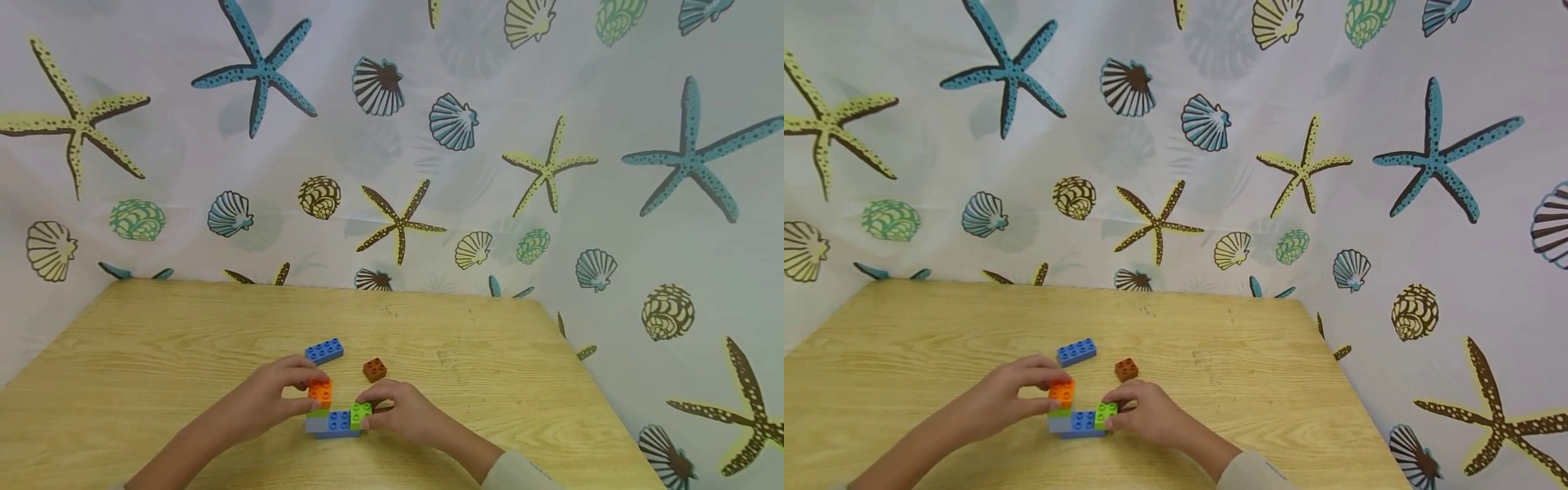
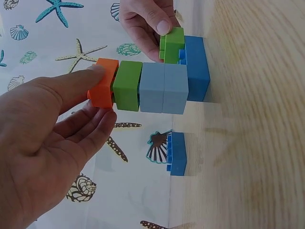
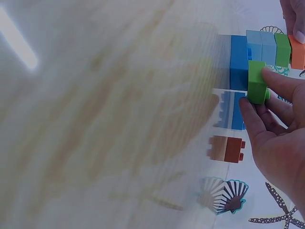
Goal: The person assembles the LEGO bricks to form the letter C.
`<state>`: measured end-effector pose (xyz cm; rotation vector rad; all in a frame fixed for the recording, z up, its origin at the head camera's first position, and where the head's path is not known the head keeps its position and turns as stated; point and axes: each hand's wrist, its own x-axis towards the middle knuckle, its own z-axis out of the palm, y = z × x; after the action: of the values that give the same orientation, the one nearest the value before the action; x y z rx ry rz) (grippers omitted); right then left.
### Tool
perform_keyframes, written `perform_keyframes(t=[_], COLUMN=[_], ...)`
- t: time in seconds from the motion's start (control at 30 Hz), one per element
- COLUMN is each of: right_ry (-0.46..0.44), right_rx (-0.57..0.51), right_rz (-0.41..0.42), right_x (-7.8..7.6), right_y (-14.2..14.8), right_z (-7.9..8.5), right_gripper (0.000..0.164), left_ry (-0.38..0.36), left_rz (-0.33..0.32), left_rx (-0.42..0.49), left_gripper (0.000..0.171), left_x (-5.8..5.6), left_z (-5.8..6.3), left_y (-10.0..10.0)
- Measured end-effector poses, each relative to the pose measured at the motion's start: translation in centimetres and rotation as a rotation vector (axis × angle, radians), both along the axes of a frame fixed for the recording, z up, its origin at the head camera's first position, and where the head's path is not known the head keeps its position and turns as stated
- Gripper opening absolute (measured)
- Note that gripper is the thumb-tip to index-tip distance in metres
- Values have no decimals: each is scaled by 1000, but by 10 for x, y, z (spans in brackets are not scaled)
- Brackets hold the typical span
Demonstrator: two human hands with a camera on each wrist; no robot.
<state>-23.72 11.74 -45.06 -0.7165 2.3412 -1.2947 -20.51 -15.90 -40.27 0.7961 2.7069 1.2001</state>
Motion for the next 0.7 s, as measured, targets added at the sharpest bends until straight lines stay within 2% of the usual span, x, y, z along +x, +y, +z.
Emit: perform_keyframes(t=[0.27,0.37,0.47,0.6,0.7], right_ry=[-4,-6,58,173,182], right_rx=[9,2,-33,-113,-176], right_rz=[-1,0,-3,-7,-5], right_x=[-1,-1,-1,2,6], right_y=[0,1,-2,-15,-24], right_z=[1,4,11,22,28], right_gripper=[29,34,39,36,33], left_ry=[-37,-62,-99,-141,-169], left_rz=[6,14,47,110,119], left_rx=[20,47,110,230,296], left_gripper=[34,41,49,47,43], left_x=[-2,-3,-3,-1,0], left_z=[-6,-10,-16,-23,-27], left_y=[-2,-4,-7,-15,-17])
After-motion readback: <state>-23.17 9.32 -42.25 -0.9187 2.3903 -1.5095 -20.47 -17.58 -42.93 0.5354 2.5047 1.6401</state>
